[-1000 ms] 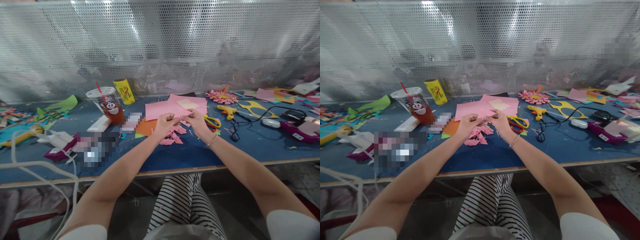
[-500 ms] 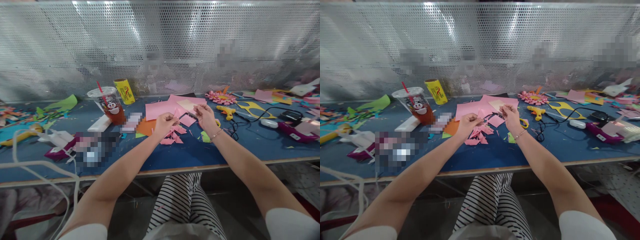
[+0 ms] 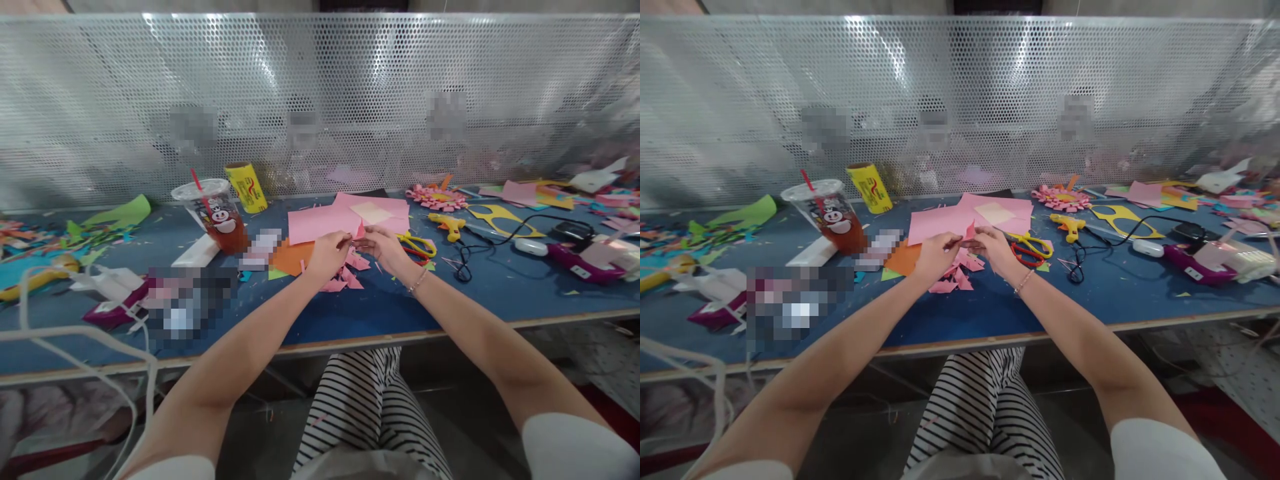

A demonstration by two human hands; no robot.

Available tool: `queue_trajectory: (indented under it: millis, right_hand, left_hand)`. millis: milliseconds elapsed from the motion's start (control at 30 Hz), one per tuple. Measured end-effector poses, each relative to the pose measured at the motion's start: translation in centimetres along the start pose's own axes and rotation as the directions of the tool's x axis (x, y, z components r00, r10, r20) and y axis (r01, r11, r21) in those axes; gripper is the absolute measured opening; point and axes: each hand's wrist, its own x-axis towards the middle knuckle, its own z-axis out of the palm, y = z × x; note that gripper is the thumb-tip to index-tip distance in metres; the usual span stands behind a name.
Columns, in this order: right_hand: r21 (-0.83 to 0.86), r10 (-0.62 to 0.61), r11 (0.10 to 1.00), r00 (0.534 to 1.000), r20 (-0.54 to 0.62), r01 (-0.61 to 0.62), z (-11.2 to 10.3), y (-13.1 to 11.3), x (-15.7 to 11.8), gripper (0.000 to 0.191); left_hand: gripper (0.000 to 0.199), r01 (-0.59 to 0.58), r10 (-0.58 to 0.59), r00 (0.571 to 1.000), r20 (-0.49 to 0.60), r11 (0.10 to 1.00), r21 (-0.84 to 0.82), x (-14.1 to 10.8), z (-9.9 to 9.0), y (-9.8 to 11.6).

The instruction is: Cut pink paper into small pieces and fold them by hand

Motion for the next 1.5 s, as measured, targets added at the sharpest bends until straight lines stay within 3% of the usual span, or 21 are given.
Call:
queue_trajectory:
  millis: [133, 300, 400, 567, 633, 733, 767, 833, 900, 967, 1033, 1233, 1500]
  right_hand:
    - [-0.302, -0.066, 0.952, 0.997, -0.044, 0.049, -0.6, 0.7, 0.6, 0.016]
    - [-0.738, -0.314, 0.634, 0.949, 0.029, 0.232, -1.0, 1.1, 0.8, 0.013]
    - [-0.822, -0.372, 0.504, 0.926, 0.07, 0.265, -0.9, 0.8, 0.5, 0.006]
    - [-0.848, -0.407, 0.454, 0.91, 0.074, 0.273, -0.7, 0.3, 0.0, 0.01]
    - [-0.837, -0.414, 0.471, 0.908, 0.068, 0.277, -0.7, 0.3, 0.1, 0.011]
    - [-0.804, -0.409, 0.523, 0.911, 0.054, 0.283, -0.8, 0.3, 0.3, 0.016]
    - [-0.774, -0.395, 0.566, 0.918, 0.046, 0.283, -0.8, 0.3, 0.3, 0.017]
    - [-0.655, -0.325, 0.709, 0.946, 0.026, 0.261, -0.8, 0.4, 0.5, 0.014]
    - [-0.454, -0.217, 0.869, 0.976, 0.012, 0.199, -0.6, 0.5, 0.5, 0.013]
    - [-0.245, -0.132, 0.961, 0.991, 0.004, 0.129, -0.5, 0.5, 0.5, 0.017]
    - [-0.103, -0.086, 0.991, 0.996, -0.009, 0.085, -0.4, 0.4, 0.4, 0.021]
    - [-0.022, -0.045, 0.999, 0.999, -0.026, 0.044, -0.4, -0.3, 0.2, 0.019]
    - [-0.154, -0.075, 0.985, 0.997, -0.006, 0.073, -0.8, -0.3, 0.3, 0.019]
  left_hand:
    - [0.016, 0.028, -0.018, 0.996, 0.083, 0.993, -0.114, 0.0, 0.3, 0.1]
    - [0.02, 0.09, -0.06, 0.988, 0.14, 0.972, -0.218, -0.3, 0.5, 0.8]
    - [0.021, 0.061, -0.024, 0.985, 0.171, 0.975, -0.213, -0.5, 0.5, 1.3]
    - [0.029, 0.016, 0.012, 0.988, 0.155, 0.984, -0.178, -0.7, 0.4, 1.8]
    - [0.025, 0.071, -0.031, 0.987, 0.157, 0.965, -0.251, -0.6, 0.4, 1.7]
    - [0.015, 0.258, -0.203, 0.964, 0.172, 0.866, -0.427, -0.2, 0.5, 1.2]
    - [0.015, 0.338, -0.274, 0.941, 0.199, 0.795, -0.504, 0.0, 0.5, 1.0]
    - [0.016, 0.461, -0.387, 0.88, 0.275, 0.558, -0.69, 0.2, 0.6, 0.5]
    - [0.015, 0.51, -0.467, 0.82, 0.331, 0.335, -0.792, 0.5, 0.6, 0.1]
    - [0.015, 0.544, -0.465, 0.785, 0.41, 0.2, -0.815, 0.8, 0.4, -0.1]
    - [0.013, 0.568, -0.449, 0.763, 0.464, 0.124, -0.814, 1.0, 0.1, -0.2]
    - [0.007, 0.561, -0.439, 0.759, 0.482, 0.063, -0.826, 1.1, -0.4, -0.8]
    - [0.019, 0.506, -0.461, 0.796, 0.392, 0.152, -0.849, 1.0, -0.2, -0.9]
